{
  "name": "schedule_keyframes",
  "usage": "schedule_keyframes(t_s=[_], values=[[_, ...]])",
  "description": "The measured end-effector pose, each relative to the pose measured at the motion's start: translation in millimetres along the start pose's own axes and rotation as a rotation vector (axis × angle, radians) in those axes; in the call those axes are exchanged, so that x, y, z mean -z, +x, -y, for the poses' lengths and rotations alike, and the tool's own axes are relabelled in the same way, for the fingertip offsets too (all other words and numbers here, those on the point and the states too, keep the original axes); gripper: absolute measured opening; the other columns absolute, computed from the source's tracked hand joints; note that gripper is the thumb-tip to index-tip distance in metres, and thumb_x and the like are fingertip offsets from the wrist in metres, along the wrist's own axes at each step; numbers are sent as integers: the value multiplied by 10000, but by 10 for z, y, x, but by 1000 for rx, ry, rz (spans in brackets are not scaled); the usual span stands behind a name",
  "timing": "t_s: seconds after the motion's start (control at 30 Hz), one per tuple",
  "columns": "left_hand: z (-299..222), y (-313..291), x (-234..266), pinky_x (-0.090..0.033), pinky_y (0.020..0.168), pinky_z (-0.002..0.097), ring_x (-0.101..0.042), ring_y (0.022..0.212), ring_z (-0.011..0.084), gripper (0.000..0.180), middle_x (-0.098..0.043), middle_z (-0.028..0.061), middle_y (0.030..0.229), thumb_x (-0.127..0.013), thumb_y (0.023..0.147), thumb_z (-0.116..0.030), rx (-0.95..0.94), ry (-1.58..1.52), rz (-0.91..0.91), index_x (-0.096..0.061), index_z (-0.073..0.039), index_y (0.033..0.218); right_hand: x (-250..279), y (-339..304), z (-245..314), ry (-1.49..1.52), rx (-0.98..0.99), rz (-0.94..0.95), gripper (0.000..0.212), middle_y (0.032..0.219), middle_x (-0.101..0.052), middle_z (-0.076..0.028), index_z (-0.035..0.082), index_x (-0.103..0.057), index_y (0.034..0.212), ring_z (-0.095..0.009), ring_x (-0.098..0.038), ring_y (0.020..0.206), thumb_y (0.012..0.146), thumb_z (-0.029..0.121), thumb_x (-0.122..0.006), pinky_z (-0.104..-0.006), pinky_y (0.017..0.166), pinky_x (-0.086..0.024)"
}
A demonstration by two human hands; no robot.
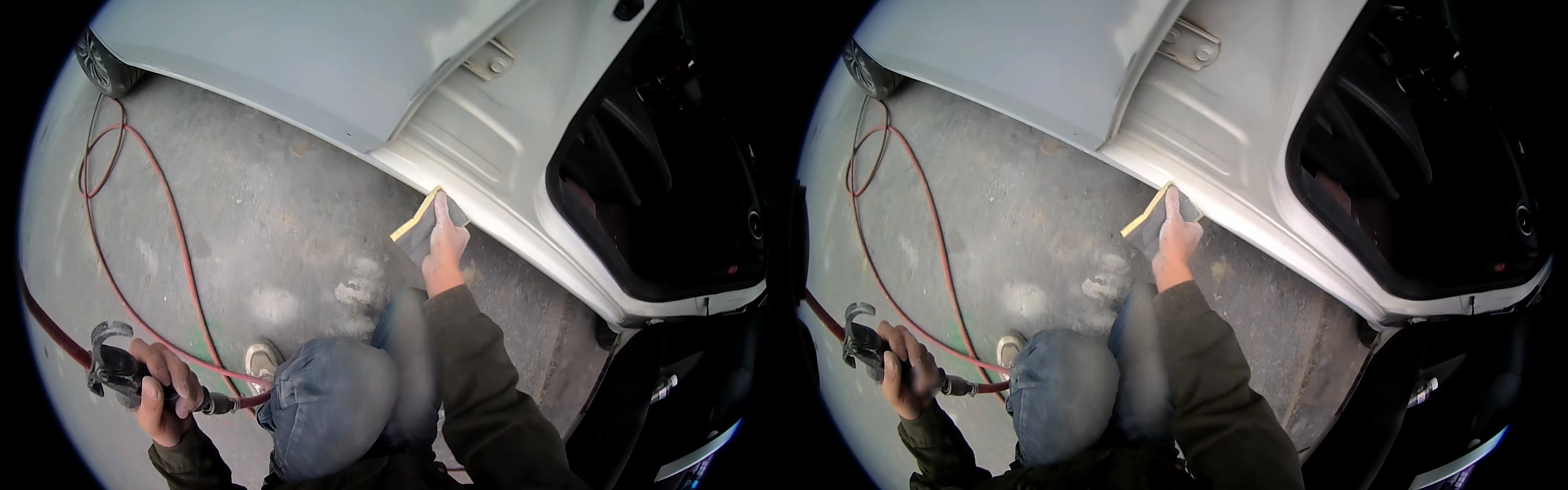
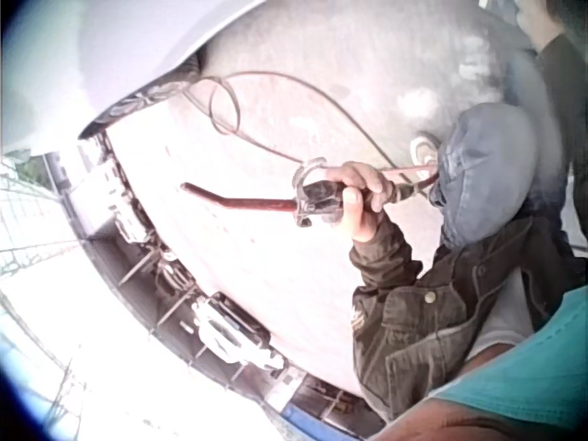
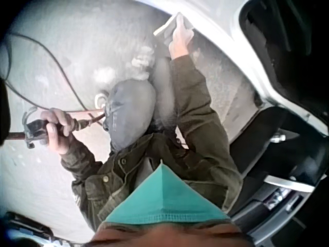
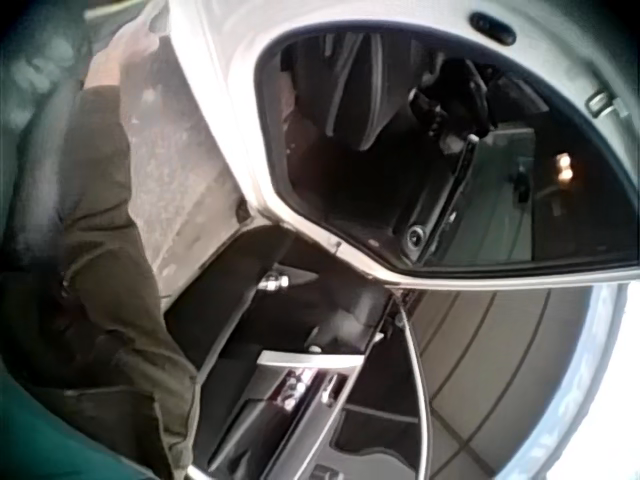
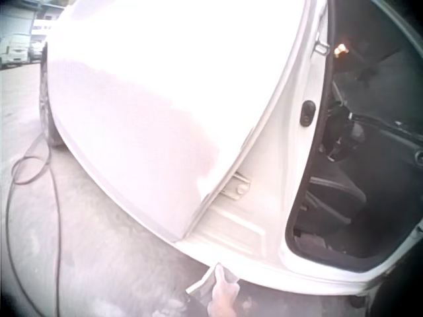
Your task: The person sands the exterior surface of a white car's rear door using a sanding block. They open the door to sand the inner door jamb and lower edge, then close the door to continue sanding the exterior panel around the handle.
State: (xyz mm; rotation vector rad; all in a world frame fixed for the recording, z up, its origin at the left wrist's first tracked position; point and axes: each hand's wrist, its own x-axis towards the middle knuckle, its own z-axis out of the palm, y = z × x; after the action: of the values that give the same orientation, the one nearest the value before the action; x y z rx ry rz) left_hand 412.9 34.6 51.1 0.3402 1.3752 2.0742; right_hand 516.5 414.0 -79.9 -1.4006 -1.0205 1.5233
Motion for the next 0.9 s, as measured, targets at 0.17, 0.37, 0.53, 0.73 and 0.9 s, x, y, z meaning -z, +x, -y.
schedule_keyframes(t_s=[0.17,0.37,0.53,0.73,0.9], values=[[-28,121,-72,-326,503,224,-383,558,74,374,-419,8,713,-648,895,-344,56,4,25,-374,-92,866,-551,-38,-134,-23,15,-105,483,1083,-677,-143,-97,-631,1121,-226,-639,966,857,284,-762,-369,874,-486],[3,194,10,-317,515,233,-380,572,84,381,-417,0,711,-654,881,-370,89,49,-29,-383,-103,862,-3,-28,-35,129,30,22,503,1090,-661,-154,-110,-615,1125,-237,-635,1003,852,284,-768,-388,882,-500],[14,285,-138,-324,523,248,-387,578,94,385,-420,1,707,-676,853,-359,129,84,-31,-393,-98,857,-716,-199,-158,-1,24,-43,574,1150,-640,-220,-132,-607,1129,-261,-619,1060,834,327,-783,-363,932,-476],[225,395,-55,-351,415,223,-365,419,63,354,-516,76,711,-640,910,-316,22,81,-60,-405,-56,868,-322,-113,-79,145,27,31,437,1047,-680,-130,-78,-653,1092,-192,-654,873,849,263,-774,-356,821,-524],[173,374,-2,-353,415,228,-368,419,63,369,-527,81,712,-655,902,-328,31,21,-49,-407,-57,868,-847,-235,-148,-14,13,-64,555,1081,-661,-199,-120,-632,1101,-268,-634,978,810,320,-804,-404,895,-484]])
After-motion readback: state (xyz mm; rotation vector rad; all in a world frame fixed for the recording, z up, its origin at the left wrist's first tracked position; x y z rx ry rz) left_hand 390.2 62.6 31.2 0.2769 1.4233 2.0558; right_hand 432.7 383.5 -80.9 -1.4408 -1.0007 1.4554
